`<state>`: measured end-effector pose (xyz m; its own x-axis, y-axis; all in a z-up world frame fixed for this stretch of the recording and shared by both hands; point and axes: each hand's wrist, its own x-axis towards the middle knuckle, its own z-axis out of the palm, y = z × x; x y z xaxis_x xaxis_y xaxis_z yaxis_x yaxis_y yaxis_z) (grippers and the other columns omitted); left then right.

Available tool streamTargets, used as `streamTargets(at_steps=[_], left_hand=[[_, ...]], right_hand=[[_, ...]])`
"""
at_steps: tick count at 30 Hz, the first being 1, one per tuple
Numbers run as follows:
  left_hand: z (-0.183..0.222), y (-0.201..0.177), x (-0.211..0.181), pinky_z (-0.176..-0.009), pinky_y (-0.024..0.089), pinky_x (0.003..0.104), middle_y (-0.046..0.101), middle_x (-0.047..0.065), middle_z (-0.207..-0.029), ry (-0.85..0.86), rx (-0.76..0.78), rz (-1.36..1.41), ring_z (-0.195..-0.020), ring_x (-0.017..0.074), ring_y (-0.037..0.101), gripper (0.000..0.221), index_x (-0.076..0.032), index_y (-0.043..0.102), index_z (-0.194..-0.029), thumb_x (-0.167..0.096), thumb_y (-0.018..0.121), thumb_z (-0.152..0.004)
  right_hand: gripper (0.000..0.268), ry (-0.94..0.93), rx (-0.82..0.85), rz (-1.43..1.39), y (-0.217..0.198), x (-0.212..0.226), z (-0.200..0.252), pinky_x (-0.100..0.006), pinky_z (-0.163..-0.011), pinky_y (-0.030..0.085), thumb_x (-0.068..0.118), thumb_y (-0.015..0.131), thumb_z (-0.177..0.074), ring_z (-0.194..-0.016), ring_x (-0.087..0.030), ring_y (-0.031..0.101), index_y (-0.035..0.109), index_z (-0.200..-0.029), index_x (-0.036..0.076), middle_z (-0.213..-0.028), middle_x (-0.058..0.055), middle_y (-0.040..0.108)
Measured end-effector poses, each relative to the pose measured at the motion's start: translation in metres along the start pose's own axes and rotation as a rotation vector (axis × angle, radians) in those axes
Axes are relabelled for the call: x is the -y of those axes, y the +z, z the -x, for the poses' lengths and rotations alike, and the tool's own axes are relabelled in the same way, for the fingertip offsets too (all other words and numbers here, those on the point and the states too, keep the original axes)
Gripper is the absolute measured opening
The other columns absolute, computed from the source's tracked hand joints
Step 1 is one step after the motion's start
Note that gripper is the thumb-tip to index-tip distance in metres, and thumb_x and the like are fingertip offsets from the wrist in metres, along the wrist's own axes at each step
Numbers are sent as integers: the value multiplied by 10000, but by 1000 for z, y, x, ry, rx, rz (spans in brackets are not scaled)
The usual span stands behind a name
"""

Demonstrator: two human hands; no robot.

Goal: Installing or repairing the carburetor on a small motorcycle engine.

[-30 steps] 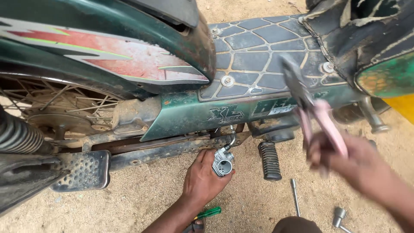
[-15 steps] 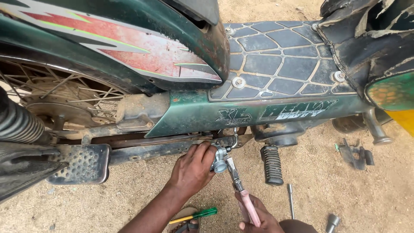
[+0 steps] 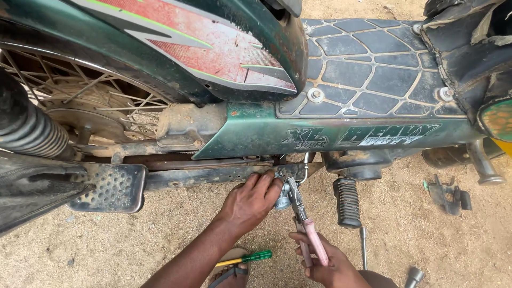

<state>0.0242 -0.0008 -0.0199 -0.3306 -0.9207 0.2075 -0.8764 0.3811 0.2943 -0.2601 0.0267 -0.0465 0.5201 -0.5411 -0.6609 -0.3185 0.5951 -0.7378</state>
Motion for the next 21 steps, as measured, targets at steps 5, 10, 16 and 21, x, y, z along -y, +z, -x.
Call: streamTargets(at_steps=[5, 10, 16, 21], left_hand=[[2, 14, 10, -697, 664, 331, 529, 229, -1347, 64, -35, -92, -1107, 326, 630, 408, -15, 520, -1252, 23, 650, -867], [-4, 2, 2, -754, 656, 356, 539, 222, -1321, 1, -80, 10, -1115, 343, 631, 505, -15, 525, -1269, -36, 736, -811], [6, 15, 0, -806, 638, 410, 549, 241, -1288, -70, -56, 128, -1123, 370, 624, 580, -13, 525, -1237, -113, 807, -741], [-1, 9, 1, -725, 655, 338, 519, 225, -1361, -17, 51, -36, -1091, 303, 617, 464, -15, 514, -1297, 41, 658, -860]], right_hand=[[807, 240, 66, -146, 2, 47, 24, -356, -897, 495, -82, 596, -704, -1037, -238, 640, 470, -1491, 48, -1125, -148, 635], [871, 195, 4, -115, 11, 43, 21, -303, -934, 460, -23, 675, -751, -1080, -196, 622, 444, -1576, 131, -1225, -119, 638], [875, 30, -31, -5, 14, 19, 11, -324, -1080, 424, -36, 612, -738, -1359, -168, 538, 443, -1577, 145, -1458, -85, 546], [790, 21, 112, 203, 15, 46, 20, -352, -1177, 318, -6, 629, -664, -1445, -198, 448, 562, -1444, 104, -1576, -67, 414]])
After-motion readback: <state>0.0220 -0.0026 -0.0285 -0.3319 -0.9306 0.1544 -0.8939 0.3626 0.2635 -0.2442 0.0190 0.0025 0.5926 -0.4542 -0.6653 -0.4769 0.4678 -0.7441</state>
